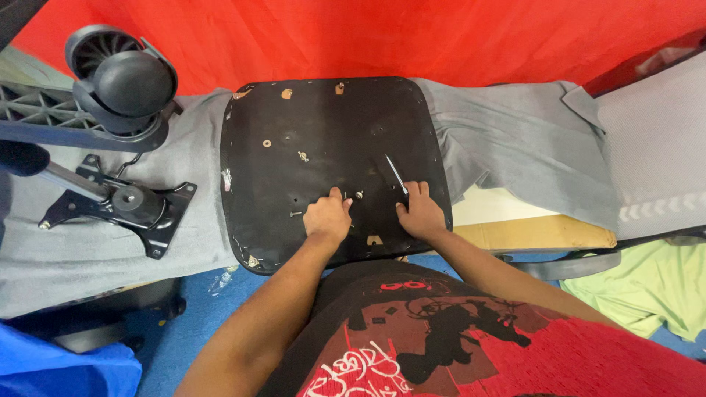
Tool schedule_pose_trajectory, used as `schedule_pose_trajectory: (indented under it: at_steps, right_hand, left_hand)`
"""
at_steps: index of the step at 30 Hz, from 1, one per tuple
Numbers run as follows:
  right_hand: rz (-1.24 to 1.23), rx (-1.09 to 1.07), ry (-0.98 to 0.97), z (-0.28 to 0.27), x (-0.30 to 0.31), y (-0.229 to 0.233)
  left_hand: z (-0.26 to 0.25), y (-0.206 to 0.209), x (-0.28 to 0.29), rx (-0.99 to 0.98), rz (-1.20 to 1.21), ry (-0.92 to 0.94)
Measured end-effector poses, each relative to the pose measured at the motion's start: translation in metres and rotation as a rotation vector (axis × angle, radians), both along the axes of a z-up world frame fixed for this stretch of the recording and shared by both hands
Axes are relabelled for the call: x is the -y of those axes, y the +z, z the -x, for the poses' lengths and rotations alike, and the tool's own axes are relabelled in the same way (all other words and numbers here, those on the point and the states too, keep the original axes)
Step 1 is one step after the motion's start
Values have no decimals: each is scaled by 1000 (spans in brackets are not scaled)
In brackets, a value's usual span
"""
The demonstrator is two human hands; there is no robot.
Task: The person uses a screwdriver to tighten screws into the underside of an overturned chair seat. They repeatedly insert and turn screws into pre-drilled holes on the black base while standing in a room with a red backdrop.
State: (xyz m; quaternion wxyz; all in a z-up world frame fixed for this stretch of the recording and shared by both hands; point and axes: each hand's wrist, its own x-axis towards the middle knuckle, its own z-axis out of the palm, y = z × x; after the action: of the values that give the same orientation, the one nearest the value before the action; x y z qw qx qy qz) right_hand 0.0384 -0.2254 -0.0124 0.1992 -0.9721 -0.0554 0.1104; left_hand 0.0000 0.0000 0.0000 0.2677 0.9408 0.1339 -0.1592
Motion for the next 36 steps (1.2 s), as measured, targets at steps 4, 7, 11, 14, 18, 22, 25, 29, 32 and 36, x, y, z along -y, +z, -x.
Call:
schedule_pose_trajectory:
  at_steps: [4, 7, 11, 14, 18, 22, 25, 29, 32, 36]
  right_hand:
    - [-15, 31, -49, 7, -7, 6]
    - [-30, 62, -84, 10, -11, 6]
    - [-47, 66, -107, 11, -15, 5]
    - [-52, 49, -77, 8, -11, 6]
    - [-56, -24, -86, 6, -7, 6]
    - [-60, 51, -71, 8, -7, -1]
    - [-75, 65, -59, 7, -6, -2]
    - [-75, 47, -52, 8, -4, 1]
    - [-42, 31, -65, 8, -7, 4]
    - [-51, 61, -58, 10, -7, 6]
  left_hand:
    - [7, 6, -7, 62, 38, 28]
    - [10, 13, -8, 76, 98, 71]
    - [14, 19, -11, 166, 195, 100]
    - [13, 18, -9, 229, 210, 56]
    - [6, 11, -6, 252, 212, 41]
    - [8, 2, -5, 269, 270, 89]
    - [6, -1, -9, 349, 341, 156]
    - [-4, 1, -7, 419, 511, 124]
    - [-2, 3, 2, 318, 665, -110]
    - [5, 3, 10, 9, 756, -361]
